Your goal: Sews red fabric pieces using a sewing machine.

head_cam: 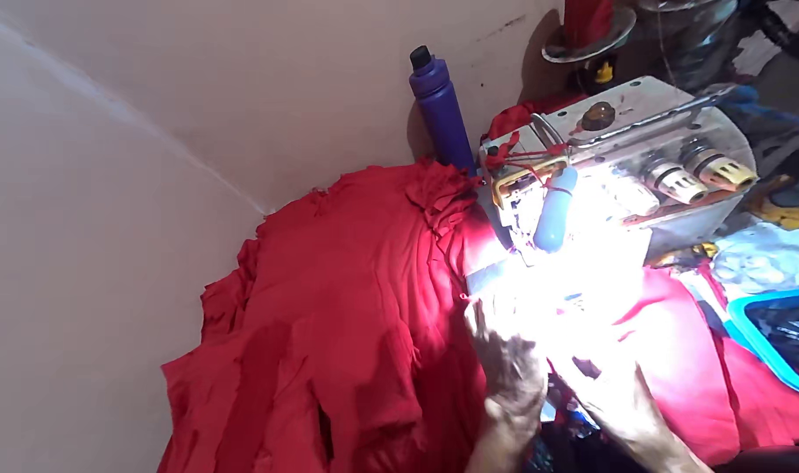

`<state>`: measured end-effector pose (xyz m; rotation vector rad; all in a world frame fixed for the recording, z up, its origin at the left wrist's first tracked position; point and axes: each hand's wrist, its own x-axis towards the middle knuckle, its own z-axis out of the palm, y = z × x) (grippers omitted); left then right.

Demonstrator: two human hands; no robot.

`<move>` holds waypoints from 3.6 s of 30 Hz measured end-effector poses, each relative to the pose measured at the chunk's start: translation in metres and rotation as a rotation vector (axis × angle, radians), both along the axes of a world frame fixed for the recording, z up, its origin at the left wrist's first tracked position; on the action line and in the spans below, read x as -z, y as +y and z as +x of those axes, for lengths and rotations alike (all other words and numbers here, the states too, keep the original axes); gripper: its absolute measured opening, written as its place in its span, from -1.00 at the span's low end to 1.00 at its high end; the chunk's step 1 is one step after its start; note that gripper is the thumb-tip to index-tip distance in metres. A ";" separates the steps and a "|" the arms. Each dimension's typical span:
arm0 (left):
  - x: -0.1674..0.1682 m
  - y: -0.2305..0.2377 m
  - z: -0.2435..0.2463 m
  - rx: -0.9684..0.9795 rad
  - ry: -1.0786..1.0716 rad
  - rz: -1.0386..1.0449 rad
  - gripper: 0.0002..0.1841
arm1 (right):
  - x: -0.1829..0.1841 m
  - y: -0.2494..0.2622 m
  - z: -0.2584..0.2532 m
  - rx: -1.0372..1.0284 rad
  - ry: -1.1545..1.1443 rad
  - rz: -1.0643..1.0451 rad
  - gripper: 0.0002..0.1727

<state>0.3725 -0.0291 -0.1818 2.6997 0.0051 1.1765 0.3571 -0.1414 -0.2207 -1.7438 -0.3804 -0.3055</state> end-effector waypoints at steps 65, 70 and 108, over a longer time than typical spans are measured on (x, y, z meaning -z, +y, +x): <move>0.056 -0.006 -0.086 0.436 0.210 -0.620 -0.88 | 0.077 -0.114 -0.054 -0.067 -0.818 -0.574 -0.78; 0.051 -0.005 -0.084 0.433 0.218 -0.633 -0.88 | 0.038 -0.111 -0.063 -0.144 -0.324 -0.444 -0.75; -0.020 -0.025 -0.073 0.704 0.165 -1.202 -0.82 | -0.049 -0.065 -0.026 -0.208 -0.042 0.087 -0.90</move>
